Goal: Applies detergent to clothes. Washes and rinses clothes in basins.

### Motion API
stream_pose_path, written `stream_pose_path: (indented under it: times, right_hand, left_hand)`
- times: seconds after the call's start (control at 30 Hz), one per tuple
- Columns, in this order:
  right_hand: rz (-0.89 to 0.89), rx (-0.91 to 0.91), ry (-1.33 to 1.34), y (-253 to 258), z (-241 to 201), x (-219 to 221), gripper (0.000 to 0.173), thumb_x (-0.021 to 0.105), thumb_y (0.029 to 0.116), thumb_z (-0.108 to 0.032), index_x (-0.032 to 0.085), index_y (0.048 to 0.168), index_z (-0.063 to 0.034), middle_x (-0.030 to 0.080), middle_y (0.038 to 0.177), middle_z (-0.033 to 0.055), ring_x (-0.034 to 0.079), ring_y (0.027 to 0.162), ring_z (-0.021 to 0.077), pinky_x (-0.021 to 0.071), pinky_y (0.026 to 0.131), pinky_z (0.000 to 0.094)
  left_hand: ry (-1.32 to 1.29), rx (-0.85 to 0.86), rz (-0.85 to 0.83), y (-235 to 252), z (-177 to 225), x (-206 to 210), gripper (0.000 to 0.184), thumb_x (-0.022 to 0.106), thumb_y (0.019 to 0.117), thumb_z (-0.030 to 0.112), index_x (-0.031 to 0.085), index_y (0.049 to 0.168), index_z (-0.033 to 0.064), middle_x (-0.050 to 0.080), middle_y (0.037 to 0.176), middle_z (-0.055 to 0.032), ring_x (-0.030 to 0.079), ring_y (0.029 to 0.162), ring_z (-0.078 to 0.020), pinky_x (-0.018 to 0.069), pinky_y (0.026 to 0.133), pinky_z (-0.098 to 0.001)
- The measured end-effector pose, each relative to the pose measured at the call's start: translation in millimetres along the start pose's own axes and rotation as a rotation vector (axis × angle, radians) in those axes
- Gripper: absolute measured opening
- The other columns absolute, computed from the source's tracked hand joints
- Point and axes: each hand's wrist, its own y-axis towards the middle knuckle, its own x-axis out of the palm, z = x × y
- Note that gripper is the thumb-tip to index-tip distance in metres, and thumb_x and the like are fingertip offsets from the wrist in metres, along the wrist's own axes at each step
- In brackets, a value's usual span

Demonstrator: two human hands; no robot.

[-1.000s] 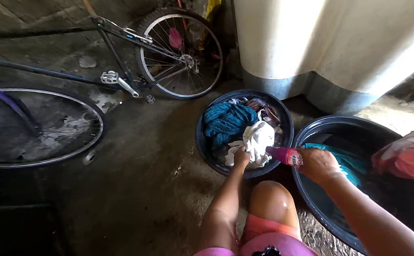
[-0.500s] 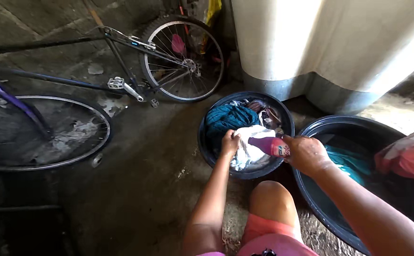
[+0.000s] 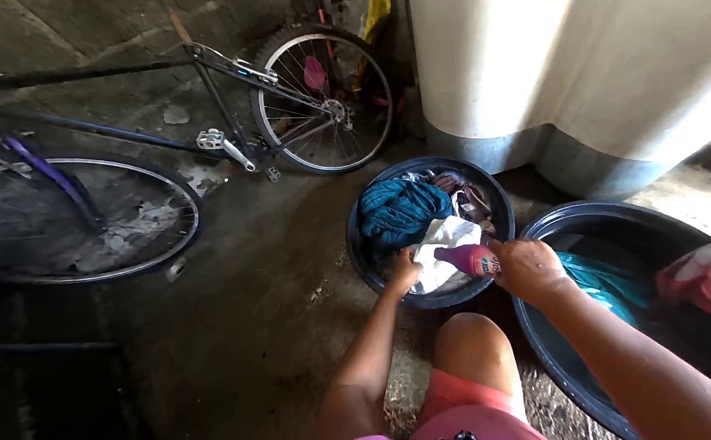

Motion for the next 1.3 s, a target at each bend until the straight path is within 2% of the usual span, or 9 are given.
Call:
stream_pose_path:
  times: [0.07, 0.13, 0.27, 0.37, 0.5, 0.83, 1.03, 1.17, 1.3]
  right_hand:
    - [-0.024, -0.016, 0.005, -1.2, -1.0, 5.9, 0.046, 0.073, 0.089, -0.019, 0.061, 0.131, -0.0057, 0.067, 0.12, 0.0246, 0.064, 0.115, 0.0447, 0.0501, 0.092, 0.0626]
    - [-0.035, -0.021, 0.005, 0.3, -3.2, 10.4, 0.046, 0.073, 0.0885, -0.017, 0.061, 0.131, -0.0054, 0.068, 0.119, 0.0245, 0.064, 0.115, 0.0447, 0.0501, 0.092, 0.0621]
    - [-0.012, 0.024, -0.004, 10.5, -1.4, 10.6, 0.044, 0.071, 0.0904, -0.018, 0.061, 0.131, -0.0048, 0.068, 0.121, 0.0241, 0.064, 0.115, 0.0441, 0.0504, 0.092, 0.0616]
    - [0.024, 0.099, -0.017, 16.4, 8.2, 6.0, 0.041, 0.069, 0.0914, -0.018, 0.062, 0.13, -0.0048, 0.069, 0.119, 0.0232, 0.066, 0.113, 0.0434, 0.0513, 0.09, 0.0608]
    - [0.016, 0.134, -0.007, 14.0, 16.3, 1.6, 0.042, 0.068, 0.0927, -0.02, 0.061, 0.132, -0.0063, 0.069, 0.12, 0.0223, 0.066, 0.115, 0.042, 0.0511, 0.092, 0.0594]
    - [-0.015, 0.049, 0.003, 19.5, -6.0, 2.2, 0.039, 0.068, 0.0914, -0.018, 0.062, 0.129, -0.0061, 0.068, 0.119, 0.0234, 0.066, 0.113, 0.0436, 0.0516, 0.089, 0.0617]
    - [0.055, 0.098, -0.017, 20.7, 3.8, -0.8, 0.039, 0.067, 0.0924, -0.015, 0.062, 0.13, -0.0051, 0.069, 0.119, 0.0226, 0.067, 0.112, 0.042, 0.0521, 0.089, 0.0599]
    - [0.029, 0.14, -0.014, 11.0, 23.8, 15.1, 0.039, 0.068, 0.0929, -0.02, 0.063, 0.129, -0.0066, 0.07, 0.117, 0.0225, 0.066, 0.112, 0.0429, 0.0513, 0.09, 0.0611]
    - [-0.05, 0.095, -0.03, 2.3, 26.3, 23.8, 0.039, 0.068, 0.0931, -0.02, 0.063, 0.129, -0.005, 0.068, 0.12, 0.0232, 0.065, 0.115, 0.0437, 0.0503, 0.092, 0.0618]
  left_hand:
    - [0.09, -0.038, 0.004, -1.3, -15.1, 6.5, 0.066, 0.061, 0.0931, 0.004, 0.035, 0.154, 0.0039, 0.059, 0.13, -0.027, 0.066, 0.095, -0.0334, 0.0564, 0.081, -0.0487]
    - [0.231, -0.008, -0.04, -3.7, -21.3, 10.2, 0.062, 0.062, 0.0923, 0.004, 0.042, 0.151, 0.0026, 0.057, 0.139, -0.0262, 0.063, 0.121, -0.0375, 0.0525, 0.1, -0.0546]
    - [0.444, 0.068, -0.197, -23.4, -12.2, 23.8, 0.045, 0.058, 0.0961, 0.006, 0.06, 0.142, 0.0054, 0.063, 0.138, -0.0187, 0.058, 0.131, -0.0314, 0.0435, 0.113, -0.0523]
    - [0.584, 0.144, -0.237, -38.2, -11.9, 31.5, 0.042, 0.054, 0.0976, 0.008, 0.062, 0.139, 0.0041, 0.065, 0.135, -0.019, 0.059, 0.13, -0.0317, 0.0434, 0.113, -0.0513]
    - [0.79, 0.255, -0.266, -53.0, -19.3, 41.2, 0.043, 0.047, 0.1003, 0.008, 0.064, 0.139, 0.01, 0.061, 0.141, -0.0156, 0.058, 0.131, -0.032, 0.0442, 0.112, -0.0506]
    - [0.894, 0.502, -0.209, -69.6, -27.4, 56.6, 0.035, 0.046, 0.1037, 0.007, 0.068, 0.131, 0.0101, 0.063, 0.134, -0.0141, 0.07, 0.107, -0.0326, 0.0581, 0.09, -0.0502]
    - [0.757, 0.569, -0.286, -55.3, -37.9, 44.5, 0.033, 0.046, 0.1044, 0.011, 0.072, 0.125, 0.0111, 0.067, 0.13, -0.0133, 0.068, 0.114, -0.0296, 0.0545, 0.097, -0.0508]
    - [0.411, 0.354, -0.172, -54.6, -34.9, 27.6, 0.034, 0.052, 0.1015, 0.007, 0.068, 0.13, 0.0013, 0.064, 0.134, -0.0195, 0.061, 0.127, -0.0304, 0.0448, 0.113, -0.0453]
    - [0.112, 0.216, -0.016, -49.0, -50.4, 16.9, 0.035, 0.052, 0.0995, 0.004, 0.064, 0.131, -0.0063, 0.064, 0.132, -0.0241, 0.062, 0.124, -0.0291, 0.0467, 0.11, -0.0428]
